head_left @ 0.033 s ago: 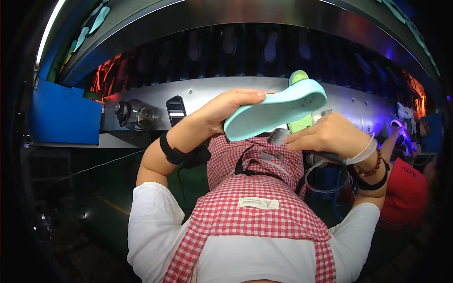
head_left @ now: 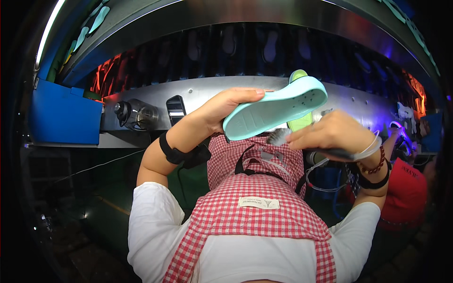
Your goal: The recorder is applying a liquid adhesive or treatment using a brush to foam shoe insoles before placing them back onto a conveyor belt.
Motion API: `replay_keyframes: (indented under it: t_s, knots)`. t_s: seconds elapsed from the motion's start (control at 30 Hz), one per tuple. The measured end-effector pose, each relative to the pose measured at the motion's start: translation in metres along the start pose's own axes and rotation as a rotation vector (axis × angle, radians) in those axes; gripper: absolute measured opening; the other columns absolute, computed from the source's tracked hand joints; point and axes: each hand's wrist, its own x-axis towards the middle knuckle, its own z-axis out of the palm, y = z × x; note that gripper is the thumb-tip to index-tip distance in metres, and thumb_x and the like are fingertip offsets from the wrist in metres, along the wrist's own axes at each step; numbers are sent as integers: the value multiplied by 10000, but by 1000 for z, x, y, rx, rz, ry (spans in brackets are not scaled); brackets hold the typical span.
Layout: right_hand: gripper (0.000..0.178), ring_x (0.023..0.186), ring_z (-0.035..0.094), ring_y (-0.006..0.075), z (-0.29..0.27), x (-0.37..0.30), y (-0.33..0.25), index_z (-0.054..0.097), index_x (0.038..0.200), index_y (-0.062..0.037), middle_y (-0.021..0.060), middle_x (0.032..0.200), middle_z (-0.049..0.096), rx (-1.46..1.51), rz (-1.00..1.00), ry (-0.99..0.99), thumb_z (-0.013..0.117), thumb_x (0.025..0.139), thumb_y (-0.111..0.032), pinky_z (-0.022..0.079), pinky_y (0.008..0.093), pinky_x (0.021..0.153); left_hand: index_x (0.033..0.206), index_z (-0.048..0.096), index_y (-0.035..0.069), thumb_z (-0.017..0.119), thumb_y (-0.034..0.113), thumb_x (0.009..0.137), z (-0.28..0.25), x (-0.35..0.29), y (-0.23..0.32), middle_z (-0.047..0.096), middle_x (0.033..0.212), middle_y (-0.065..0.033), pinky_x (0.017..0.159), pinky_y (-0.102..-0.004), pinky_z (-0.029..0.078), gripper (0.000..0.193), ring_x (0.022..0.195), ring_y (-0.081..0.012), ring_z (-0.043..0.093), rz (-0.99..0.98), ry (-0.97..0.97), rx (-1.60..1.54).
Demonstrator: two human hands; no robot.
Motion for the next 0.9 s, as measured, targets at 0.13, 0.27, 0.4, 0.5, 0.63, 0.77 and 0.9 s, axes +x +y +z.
replay_keyframes:
  t_s: [0.13,0.27,0.4,0.5,0.63,0.77,0.9]
  knots:
    - [273,811,668,220,-1,-4,4,670,981,-132,26,1044,676,-66,-19,149,607,718,-101,509,307,637,1268,477,-42,530,222,919,-4,-6,0,600,1119,-172,751,-300,561,440,922,-185,640,9,51,65]
    - [279,852,664,247,6,-10,12,661,1004,-114,67,1053,670,88,-121,230,618,736,-47,512,330,696,1273,468,-57,536,210,912,-11,-10,4,588,1151,-178,786,-293,544,453,927,-191,643,-1,53,2]
    - [281,873,663,284,18,-11,24,639,1030,-33,148,1003,669,145,61,329,645,750,-11,512,357,782,1272,468,-59,530,223,911,-19,-12,5,582,1164,-182,796,-308,544,462,929,-220,648,44,50,50]
    - [248,846,663,287,27,-12,25,639,1028,-33,148,941,673,174,121,237,665,782,-59,520,328,758,1307,424,-51,504,261,919,-23,-11,4,564,1185,-194,819,-342,537,505,978,-241,630,105,42,3]
    - [249,813,666,192,39,-2,23,649,1037,14,137,959,685,621,71,532,664,792,-33,517,287,723,1302,430,-10,456,275,936,-25,8,-14,566,1174,-169,846,-414,517,465,1004,-258,611,110,7,-298]
    - [193,664,622,108,53,18,39,674,983,15,105,860,690,665,256,757,629,796,-9,483,213,599,1243,473,-15,446,307,930,-35,27,-38,581,1148,-174,896,-425,490,450,1023,-275,599,194,-171,-487]
    - [206,576,579,87,57,30,61,649,1025,24,118,926,678,492,157,1239,598,828,-6,472,197,544,1238,478,-15,477,283,919,-35,33,-50,593,1142,-185,863,-449,516,437,991,-292,628,223,-41,-555]
